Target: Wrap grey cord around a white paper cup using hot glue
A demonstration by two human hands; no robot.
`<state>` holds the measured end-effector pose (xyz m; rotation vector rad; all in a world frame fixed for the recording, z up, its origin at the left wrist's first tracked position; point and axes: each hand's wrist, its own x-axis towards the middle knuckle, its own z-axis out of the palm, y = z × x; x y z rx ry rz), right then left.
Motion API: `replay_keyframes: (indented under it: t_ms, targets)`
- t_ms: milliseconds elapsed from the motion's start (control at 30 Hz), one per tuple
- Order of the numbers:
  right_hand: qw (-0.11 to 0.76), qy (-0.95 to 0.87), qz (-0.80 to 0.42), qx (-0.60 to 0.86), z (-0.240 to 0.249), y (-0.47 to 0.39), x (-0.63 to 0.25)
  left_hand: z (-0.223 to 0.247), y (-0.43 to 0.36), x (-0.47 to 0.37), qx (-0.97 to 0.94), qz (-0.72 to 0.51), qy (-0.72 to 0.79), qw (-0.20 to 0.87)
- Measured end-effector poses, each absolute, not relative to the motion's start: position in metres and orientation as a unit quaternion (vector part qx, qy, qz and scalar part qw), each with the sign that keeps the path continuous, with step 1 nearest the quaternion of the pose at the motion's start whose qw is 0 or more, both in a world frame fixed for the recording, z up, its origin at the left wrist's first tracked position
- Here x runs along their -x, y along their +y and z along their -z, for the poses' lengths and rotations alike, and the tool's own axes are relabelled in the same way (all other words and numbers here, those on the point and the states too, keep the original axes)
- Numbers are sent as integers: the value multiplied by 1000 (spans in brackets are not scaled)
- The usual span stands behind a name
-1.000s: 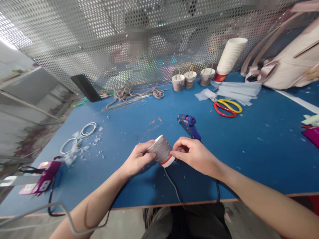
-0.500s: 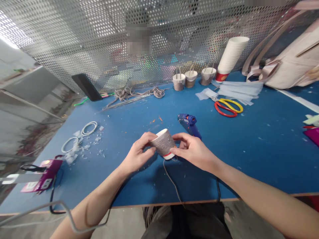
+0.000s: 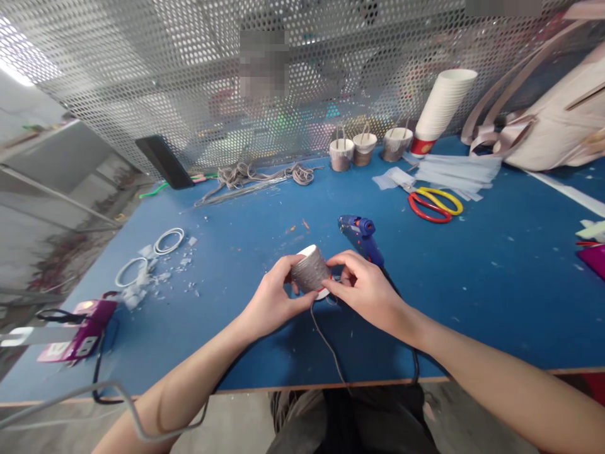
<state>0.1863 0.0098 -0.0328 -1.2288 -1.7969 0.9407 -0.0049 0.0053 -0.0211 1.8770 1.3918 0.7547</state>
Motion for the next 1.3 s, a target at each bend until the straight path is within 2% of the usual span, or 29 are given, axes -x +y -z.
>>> replay_keyframes:
  t_ms: [167,300,467,1033,1200,1300]
  targets:
    - [387,-717,-352,461,31,8,-188,22,5,5,-712,-302,540,333]
    - [409,-770,-279,402,33,5,-189,22,6,5,-709,-315,537,330]
    - [383,-817,-214,373,34,2,-190,24,6,5,-715,-325,526,326]
    - [403,-798,-209,396,35,5,-189,27,5,5,-736,-306,531,286]
    - [408,-786,-222,408,31,4,-190,26,4,3,-727,-323,539,276]
    - [400,-795,-271,366,23,-2,-190,25,6,3,-710,-355,552,255]
